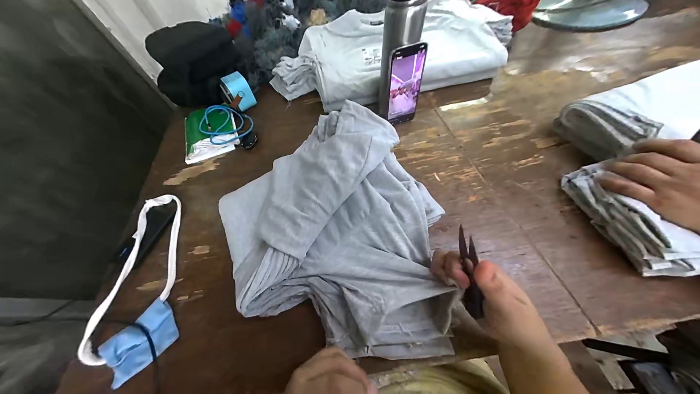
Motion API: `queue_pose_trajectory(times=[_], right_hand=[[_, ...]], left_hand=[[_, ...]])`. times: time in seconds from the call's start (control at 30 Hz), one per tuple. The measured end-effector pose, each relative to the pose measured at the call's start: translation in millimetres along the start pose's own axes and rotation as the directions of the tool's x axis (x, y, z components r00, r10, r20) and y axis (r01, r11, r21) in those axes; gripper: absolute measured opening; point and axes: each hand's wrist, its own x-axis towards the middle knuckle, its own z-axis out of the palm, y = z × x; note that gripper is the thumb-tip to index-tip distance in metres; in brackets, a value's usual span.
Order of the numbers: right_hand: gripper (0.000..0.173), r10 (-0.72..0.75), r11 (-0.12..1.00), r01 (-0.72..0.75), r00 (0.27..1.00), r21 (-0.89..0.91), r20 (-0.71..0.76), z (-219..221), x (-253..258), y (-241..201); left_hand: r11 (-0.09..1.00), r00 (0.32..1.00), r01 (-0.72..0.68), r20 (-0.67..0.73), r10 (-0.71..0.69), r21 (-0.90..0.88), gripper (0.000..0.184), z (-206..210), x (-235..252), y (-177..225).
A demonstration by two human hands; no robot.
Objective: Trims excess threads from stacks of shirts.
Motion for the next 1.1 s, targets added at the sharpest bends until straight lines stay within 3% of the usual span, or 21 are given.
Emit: queue_pose_trajectory(times=[0.1,0.2,0.27,0.33,0.37,0.43,0.5,0.57,0.67,0.77,0.9,1.1], right_hand=[[0.046,-0.002,0.993,0.006,1.000,0.120,-0.031,6.7,1.2,-2.2],[0.046,-0.044,0.989,0.045,0.999,0.143,-0.010,12.5,0.6,-9.0],[0.046,-0.063,0.993,0.063,0.998,0.097,-0.006,13.2,0.0,-10.5],[0.048,-0.069,0.995,0.070,0.997,-0.071,0.018,10.9,-3.0,-8.5],[0.051,-0.072,0.970,0.083,0.996,-0.229,0.056,8.6,-5.2,-6.9],[0.059,-0.057,0.806,0.152,0.982,-0.572,0.181,3.7,-8.4,-4.3],[0.061,0.003,0.637,0.216,0.959,-0.740,0.282,1.7,-12.0,1.7],[0.059,0.012,0.597,0.259,0.943,-0.759,0.332,-0.1,-16.1,6.2],[0.058,0.012,0.594,0.303,0.923,-0.745,0.385,-4.5,-22.3,3.8],[0.058,-0.006,0.475,0.381,0.903,-0.793,0.430,-3.7,-27.7,1.7],[0.059,-0.032,0.318,0.431,0.895,-0.844,0.445,3.3,-33.2,0.4],[0.061,-0.070,0.239,0.348,0.937,-0.906,0.342,20.3,-38.6,4.5]], left_hand=[[0.956,0.945,0.164,-0.318,-0.081,0.242,0.053,20.5,11.5,-3.5],[0.840,0.876,0.219,-0.480,0.054,0.496,0.063,41.4,31.6,-13.4],[0.786,0.872,0.146,-0.454,0.184,0.600,0.041,44.5,39.7,-13.2],[0.751,0.908,0.018,-0.325,0.263,0.660,0.015,45.7,43.8,-7.9],[0.742,0.935,-0.019,-0.251,0.250,0.670,0.013,47.7,44.2,-7.4],[0.705,0.969,-0.020,-0.160,0.189,0.709,0.022,54.6,43.9,-14.6],[0.657,0.974,0.024,-0.166,0.156,0.754,0.025,61.4,42.0,-28.1],[0.684,0.965,0.034,-0.202,0.167,0.728,0.021,63.8,37.9,-37.2],[0.838,0.953,0.041,-0.274,0.132,0.545,0.012,58.5,32.7,-32.5],[0.915,0.937,0.000,-0.319,0.140,0.403,0.009,52.4,27.0,-30.7],[0.920,0.923,-0.052,-0.333,0.193,0.388,0.014,55.3,21.9,-31.8],[0.881,0.924,-0.125,-0.269,0.271,0.457,0.015,58.0,23.1,-32.4]])
